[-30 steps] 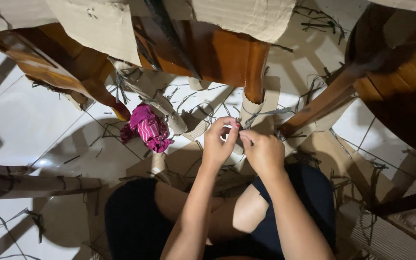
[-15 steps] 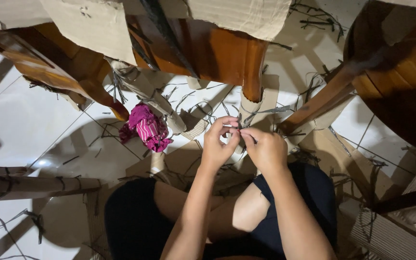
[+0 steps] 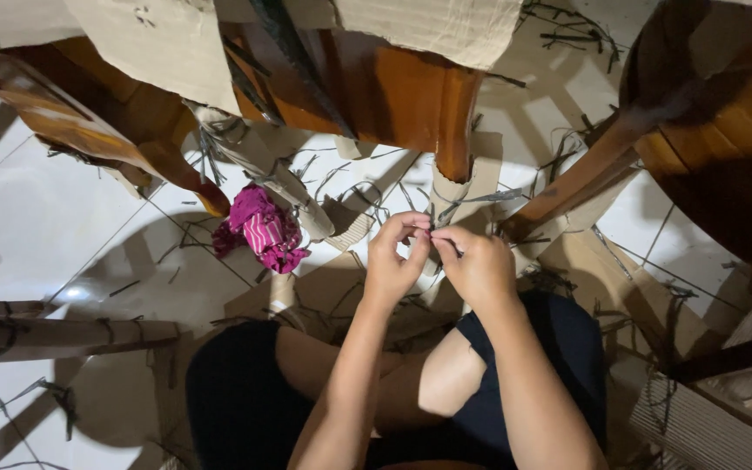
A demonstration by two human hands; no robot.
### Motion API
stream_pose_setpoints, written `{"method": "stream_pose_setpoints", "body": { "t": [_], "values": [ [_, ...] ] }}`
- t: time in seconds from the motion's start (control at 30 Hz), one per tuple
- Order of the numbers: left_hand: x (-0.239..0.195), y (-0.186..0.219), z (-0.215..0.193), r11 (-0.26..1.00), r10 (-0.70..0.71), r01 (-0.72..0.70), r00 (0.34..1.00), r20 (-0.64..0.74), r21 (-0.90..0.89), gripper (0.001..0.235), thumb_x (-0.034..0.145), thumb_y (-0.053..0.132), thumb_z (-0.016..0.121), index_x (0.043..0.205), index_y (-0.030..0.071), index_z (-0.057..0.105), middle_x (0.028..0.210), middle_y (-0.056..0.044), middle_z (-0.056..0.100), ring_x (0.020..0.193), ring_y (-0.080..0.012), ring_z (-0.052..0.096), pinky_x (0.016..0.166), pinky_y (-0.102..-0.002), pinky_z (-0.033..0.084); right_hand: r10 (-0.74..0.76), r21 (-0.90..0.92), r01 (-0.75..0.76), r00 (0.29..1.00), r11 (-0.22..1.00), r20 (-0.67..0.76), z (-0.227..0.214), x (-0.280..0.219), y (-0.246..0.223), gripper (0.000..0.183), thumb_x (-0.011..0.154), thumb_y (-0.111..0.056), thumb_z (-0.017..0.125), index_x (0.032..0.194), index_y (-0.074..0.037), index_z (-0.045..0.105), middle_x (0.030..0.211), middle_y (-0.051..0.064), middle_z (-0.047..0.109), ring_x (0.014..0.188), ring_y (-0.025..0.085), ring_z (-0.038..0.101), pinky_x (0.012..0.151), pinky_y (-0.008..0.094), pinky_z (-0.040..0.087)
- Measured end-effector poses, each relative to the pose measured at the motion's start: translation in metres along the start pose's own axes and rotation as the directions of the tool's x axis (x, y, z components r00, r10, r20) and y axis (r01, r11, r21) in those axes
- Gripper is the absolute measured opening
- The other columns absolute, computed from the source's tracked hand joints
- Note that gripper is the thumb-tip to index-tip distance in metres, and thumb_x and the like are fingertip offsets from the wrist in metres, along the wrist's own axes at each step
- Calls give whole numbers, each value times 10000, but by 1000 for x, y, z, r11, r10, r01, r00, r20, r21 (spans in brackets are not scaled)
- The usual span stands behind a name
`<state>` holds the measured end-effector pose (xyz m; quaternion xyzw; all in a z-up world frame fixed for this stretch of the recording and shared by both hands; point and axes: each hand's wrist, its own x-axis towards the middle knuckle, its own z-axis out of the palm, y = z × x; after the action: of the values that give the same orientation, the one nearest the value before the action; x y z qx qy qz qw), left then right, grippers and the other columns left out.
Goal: Wrapping the back and legs of a wooden chair with cardboard and securing it with wire.
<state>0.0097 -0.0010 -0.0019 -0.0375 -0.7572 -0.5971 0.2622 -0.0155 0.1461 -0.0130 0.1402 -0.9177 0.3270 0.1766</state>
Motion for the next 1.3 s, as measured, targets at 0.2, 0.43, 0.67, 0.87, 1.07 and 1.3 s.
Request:
{"method": "stream_pose_setpoints", "body": {
  "t": [0.2,0.43,0.67,0.87,1.07,1.3],
  "values": [
    [1,-4,1,999,-20,20,1000,-7,-48,212,874,7,682,1070,72,728,889,-94,757,770,-206,716,716,-308,533,13,-52,-12,1000,999,16,15,0,8,139,810,-336,797,949,-346,808,662,68,742,699,372,735,678,499,602],
    [-1,-3,4,993,-63,60,998,-25,-97,190,900,-9,643,1054,72,721,851,-85,760,723,-140,646,705,-288,531,39,-53,-37,998,998,40,10,0,4,130,817,-356,789,947,-354,800,679,81,746,729,391,733,696,517,597],
    [2,-12,-3,986,-43,53,997,69,-156,357,863,-39,709,1197,75,661,938,-73,743,776,-124,668,686,-254,475,-10,41,11,999,999,-32,4,2,6,77,843,-324,773,891,-376,802,654,35,734,690,360,723,685,462,595],
    [9,-7,-15,988,2,24,986,168,-151,572,759,-58,783,1288,63,603,995,-117,717,820,-199,728,690,-289,482,-3,77,5,1000,997,-31,0,3,7,83,839,-318,773,892,-375,800,646,42,718,731,364,716,682,495,580],
    [4,-14,-7,984,-51,59,997,49,-166,482,799,-42,781,1248,48,629,1001,-134,713,878,-238,764,704,-278,521,22,78,-24,1000,997,20,-3,5,4,97,851,-277,763,908,-340,809,643,78,717,723,374,717,707,492,580],
    [4,-29,1,924,-350,339,936,-35,-174,550,753,15,841,1251,41,608,983,-143,739,884,-214,760,699,-246,553,130,408,-184,979,894,158,-11,11,-9,135,854,-134,759,924,-230,823,702,126,743,826,328,748,745,399,576]
  ]
}}
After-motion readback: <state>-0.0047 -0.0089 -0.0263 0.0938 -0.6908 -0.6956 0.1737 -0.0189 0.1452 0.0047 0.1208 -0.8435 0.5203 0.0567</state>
